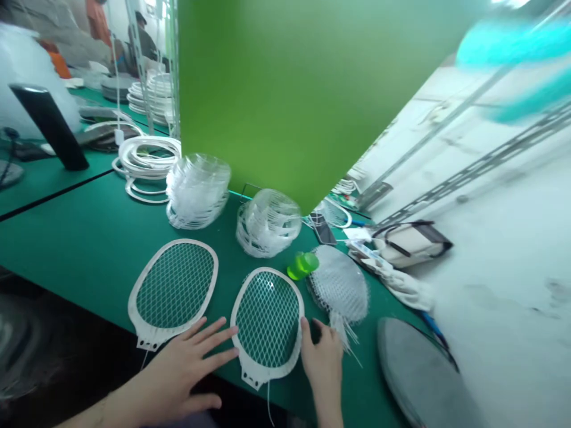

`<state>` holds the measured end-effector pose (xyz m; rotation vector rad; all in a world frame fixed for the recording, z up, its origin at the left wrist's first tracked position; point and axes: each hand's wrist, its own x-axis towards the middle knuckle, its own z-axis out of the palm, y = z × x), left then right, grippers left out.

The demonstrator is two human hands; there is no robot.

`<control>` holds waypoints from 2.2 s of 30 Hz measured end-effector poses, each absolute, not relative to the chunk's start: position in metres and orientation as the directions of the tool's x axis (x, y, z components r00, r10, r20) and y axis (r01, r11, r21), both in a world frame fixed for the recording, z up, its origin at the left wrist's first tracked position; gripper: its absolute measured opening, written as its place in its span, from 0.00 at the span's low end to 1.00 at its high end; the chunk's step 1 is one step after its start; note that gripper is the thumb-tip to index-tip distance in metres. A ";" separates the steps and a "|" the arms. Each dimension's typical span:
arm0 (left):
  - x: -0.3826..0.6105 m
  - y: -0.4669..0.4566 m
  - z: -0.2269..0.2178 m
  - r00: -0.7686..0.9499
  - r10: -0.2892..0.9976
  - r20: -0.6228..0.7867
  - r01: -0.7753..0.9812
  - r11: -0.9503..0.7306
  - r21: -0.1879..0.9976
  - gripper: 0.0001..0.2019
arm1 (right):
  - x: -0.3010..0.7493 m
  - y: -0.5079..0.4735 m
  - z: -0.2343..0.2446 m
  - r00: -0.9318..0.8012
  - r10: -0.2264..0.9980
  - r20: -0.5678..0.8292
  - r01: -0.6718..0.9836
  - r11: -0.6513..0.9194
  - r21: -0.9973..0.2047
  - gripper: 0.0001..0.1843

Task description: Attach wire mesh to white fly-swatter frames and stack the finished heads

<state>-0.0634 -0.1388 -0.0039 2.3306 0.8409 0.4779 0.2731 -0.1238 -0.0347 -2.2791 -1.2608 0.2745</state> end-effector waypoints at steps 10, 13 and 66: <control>-0.065 -0.155 -0.013 0.737 0.665 0.119 0.466 -0.629 0.622 0.21 | 0.234 -0.136 -0.015 0.500 0.838 -0.220 0.386 -0.443 -0.809 0.26; -0.058 -0.146 -0.014 0.581 0.797 0.167 0.600 -0.558 0.573 0.20 | 0.226 -0.132 -0.013 0.523 0.836 -0.168 0.425 -0.426 -0.799 0.27; -0.049 -0.120 -0.021 0.695 0.719 0.005 0.630 -0.613 0.477 0.34 | 0.221 -0.139 -0.029 0.442 0.853 -0.278 0.149 -0.375 -0.915 0.40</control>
